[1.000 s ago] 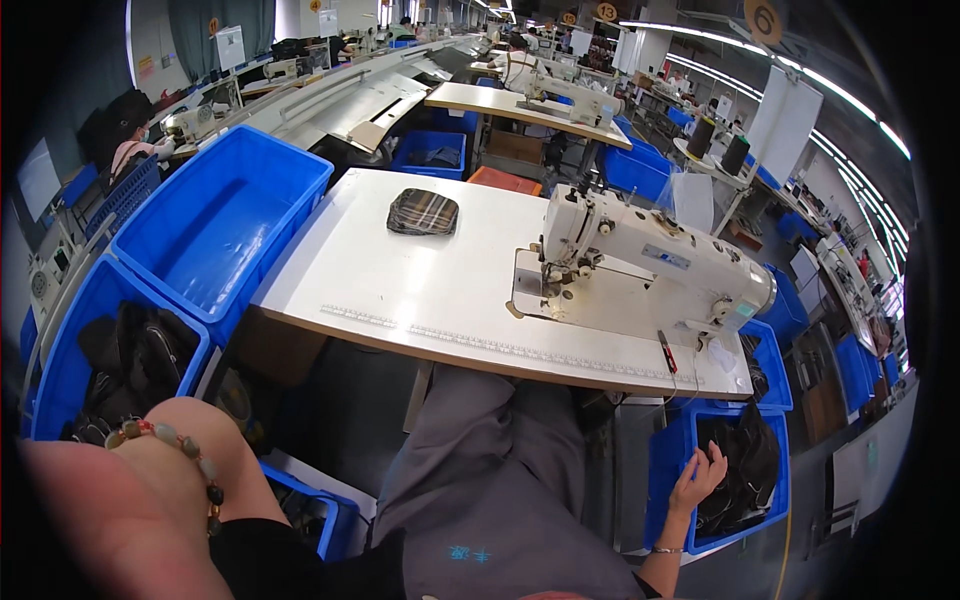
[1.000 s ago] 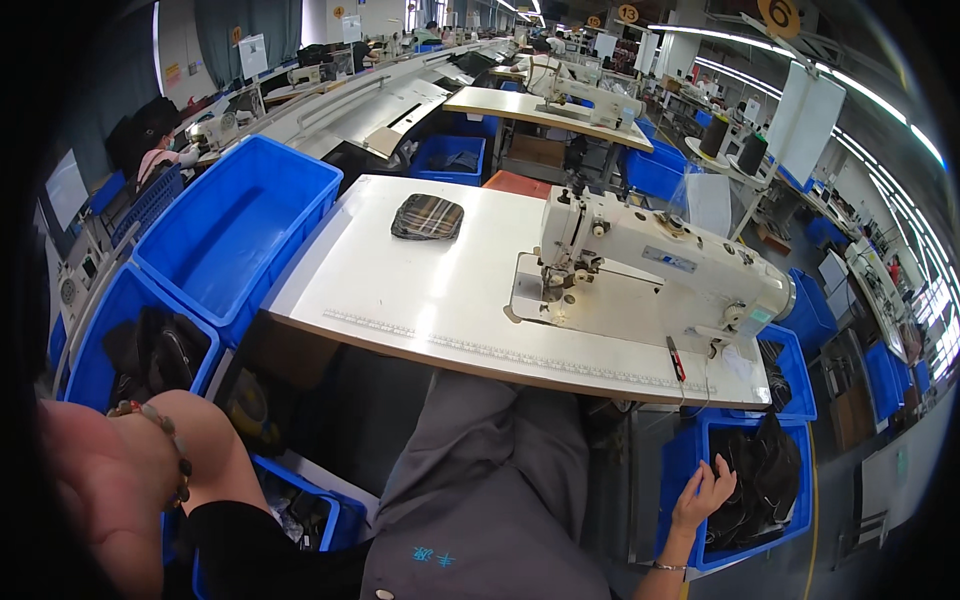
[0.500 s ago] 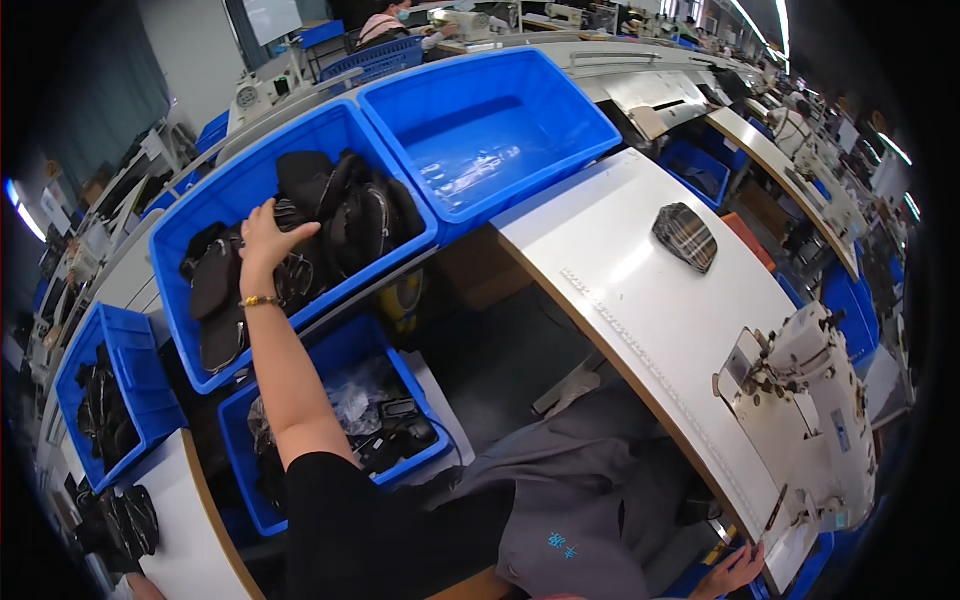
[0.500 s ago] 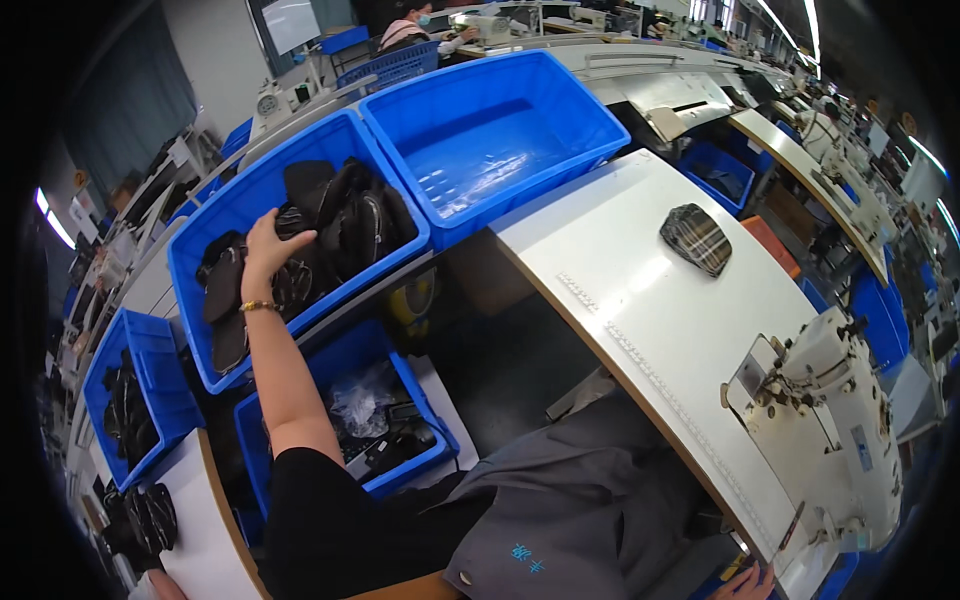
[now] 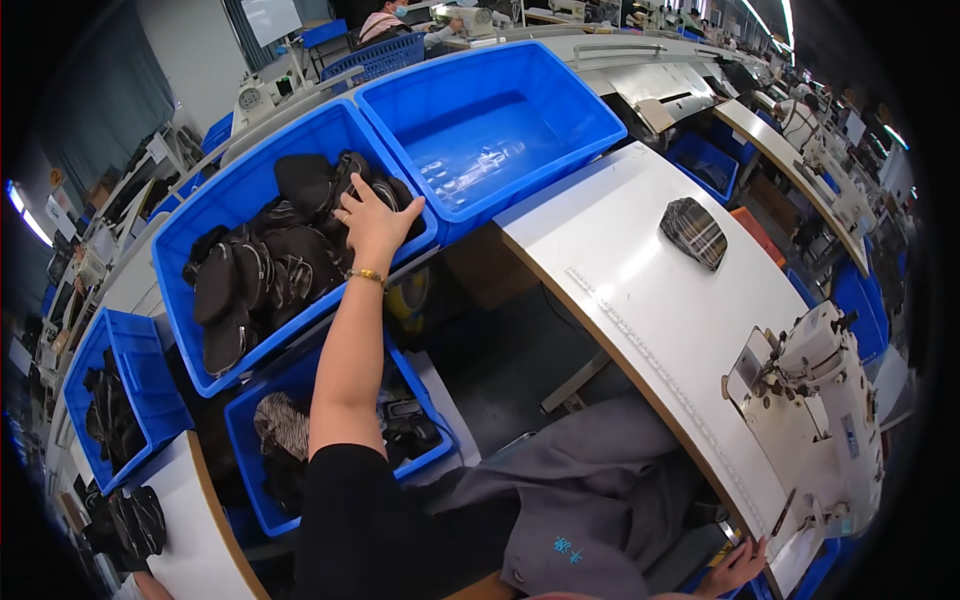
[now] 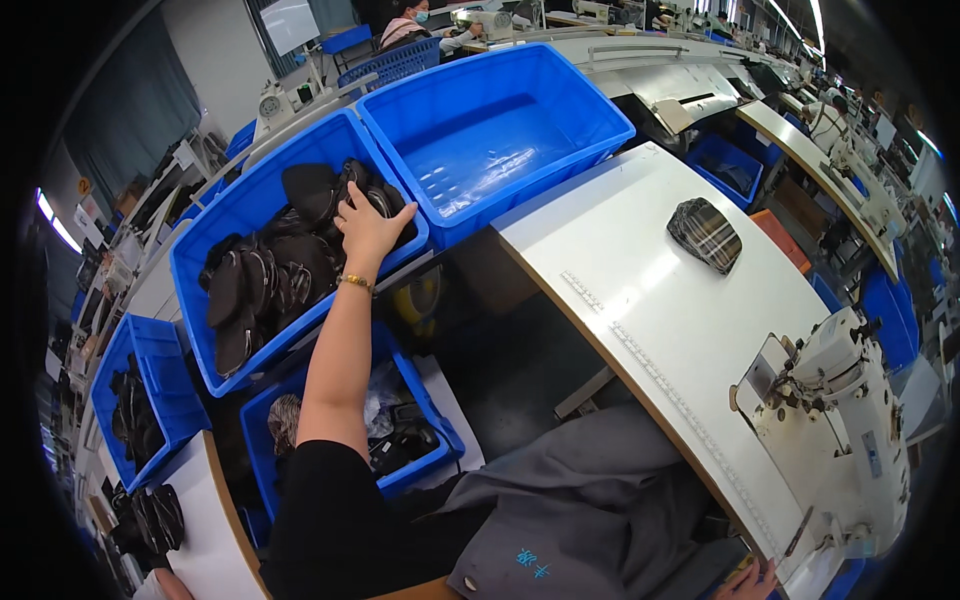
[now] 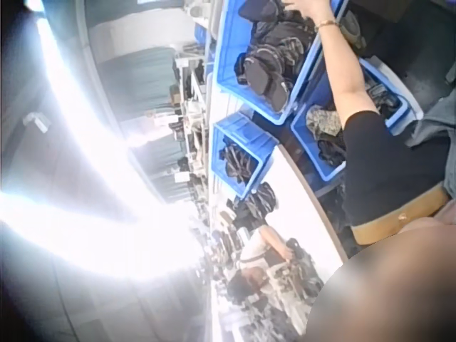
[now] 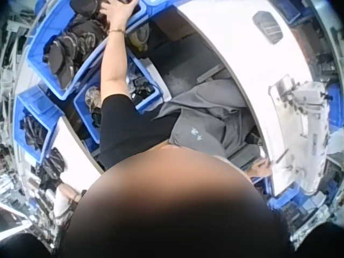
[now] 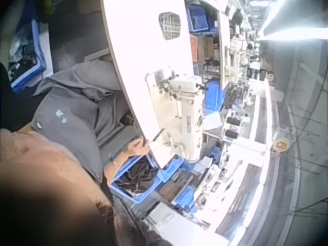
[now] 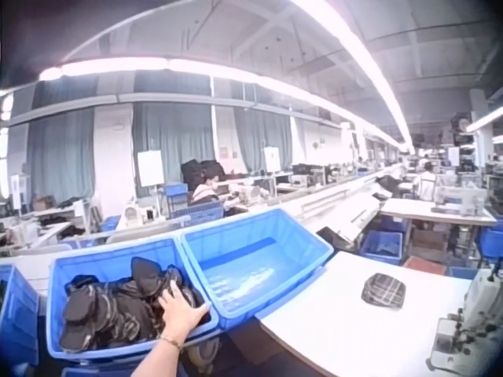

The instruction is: Operating an industrial sewing machine to assemble small leather or fabric pouches.

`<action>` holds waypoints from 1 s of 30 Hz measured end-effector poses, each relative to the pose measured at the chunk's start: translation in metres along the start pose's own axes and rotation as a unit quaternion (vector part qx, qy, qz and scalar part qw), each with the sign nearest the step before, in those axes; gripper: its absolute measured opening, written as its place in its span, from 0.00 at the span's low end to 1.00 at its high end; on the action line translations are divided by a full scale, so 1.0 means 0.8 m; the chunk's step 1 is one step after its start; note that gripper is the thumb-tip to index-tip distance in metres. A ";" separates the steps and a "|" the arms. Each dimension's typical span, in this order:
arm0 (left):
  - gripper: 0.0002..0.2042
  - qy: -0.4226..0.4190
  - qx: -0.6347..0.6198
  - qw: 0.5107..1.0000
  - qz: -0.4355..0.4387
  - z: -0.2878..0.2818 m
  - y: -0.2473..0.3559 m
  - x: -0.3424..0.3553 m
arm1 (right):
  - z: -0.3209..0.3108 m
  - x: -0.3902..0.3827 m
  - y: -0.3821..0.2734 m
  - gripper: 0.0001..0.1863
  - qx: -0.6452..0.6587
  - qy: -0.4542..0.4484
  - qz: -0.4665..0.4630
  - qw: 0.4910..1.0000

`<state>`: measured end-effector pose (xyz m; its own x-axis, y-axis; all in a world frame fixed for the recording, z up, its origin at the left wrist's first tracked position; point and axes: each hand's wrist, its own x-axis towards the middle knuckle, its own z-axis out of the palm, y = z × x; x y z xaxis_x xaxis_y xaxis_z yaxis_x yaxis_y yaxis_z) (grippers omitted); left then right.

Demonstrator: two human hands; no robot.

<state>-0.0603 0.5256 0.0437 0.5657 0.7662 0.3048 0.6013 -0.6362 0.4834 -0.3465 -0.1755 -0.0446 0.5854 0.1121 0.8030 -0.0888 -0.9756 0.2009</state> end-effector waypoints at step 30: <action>0.30 0.301 -0.028 0.879 0.369 -0.091 0.103 -0.099 | 0.092 0.040 -0.014 0.10 0.145 -0.096 0.051 0.983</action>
<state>-0.0963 0.4188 0.1189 0.3796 0.0667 0.9227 0.1582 -0.9874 0.0063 -0.2671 -0.1752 -0.0624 0.7293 0.0001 0.6842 0.0617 -0.9959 -0.0656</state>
